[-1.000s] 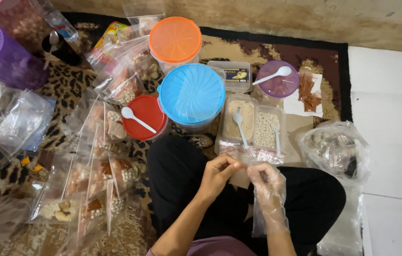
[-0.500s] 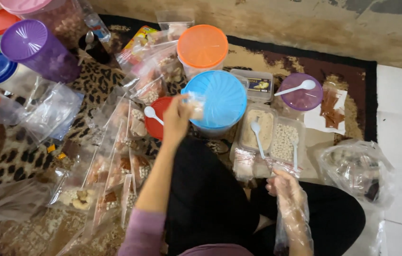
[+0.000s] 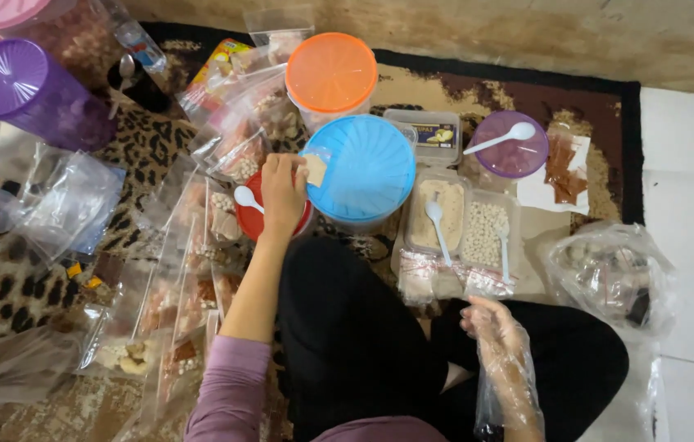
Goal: A person is manually portioning small snack items from large containers into individual plastic zip-lock bags using their hands and a small spoon.
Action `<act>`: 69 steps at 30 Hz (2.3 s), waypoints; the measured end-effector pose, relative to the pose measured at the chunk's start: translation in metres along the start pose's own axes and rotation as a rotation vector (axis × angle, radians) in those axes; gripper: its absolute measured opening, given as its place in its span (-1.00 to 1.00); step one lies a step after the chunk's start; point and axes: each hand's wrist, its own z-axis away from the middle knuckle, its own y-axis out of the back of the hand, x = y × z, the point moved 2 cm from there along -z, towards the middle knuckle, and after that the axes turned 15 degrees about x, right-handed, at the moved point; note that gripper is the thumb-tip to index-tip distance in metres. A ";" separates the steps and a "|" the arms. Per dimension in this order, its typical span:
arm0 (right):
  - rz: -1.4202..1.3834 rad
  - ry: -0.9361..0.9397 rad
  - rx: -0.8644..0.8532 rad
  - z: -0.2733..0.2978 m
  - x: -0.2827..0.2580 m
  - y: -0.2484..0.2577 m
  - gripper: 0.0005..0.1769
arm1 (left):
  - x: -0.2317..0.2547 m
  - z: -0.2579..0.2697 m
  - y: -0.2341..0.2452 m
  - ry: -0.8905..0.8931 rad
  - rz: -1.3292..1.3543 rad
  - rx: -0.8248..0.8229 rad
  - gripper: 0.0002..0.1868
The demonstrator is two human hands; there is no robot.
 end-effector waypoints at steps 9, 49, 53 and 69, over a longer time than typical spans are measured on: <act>-0.194 0.117 0.112 -0.028 0.042 0.024 -0.51 | 0.011 0.004 0.009 -0.201 -0.066 -0.011 -0.87; 0.887 0.486 0.276 -0.277 0.195 -0.014 -0.18 | 0.112 0.307 -0.183 -0.368 -0.183 -0.451 -0.88; 0.778 0.668 0.392 -0.231 0.132 -0.021 -0.42 | 0.112 0.309 -0.183 -0.317 -0.147 -0.486 -0.88; -0.416 -0.250 0.109 -0.093 -0.043 -0.175 -0.43 | 0.128 0.273 -0.150 -0.243 -0.120 -0.532 -0.76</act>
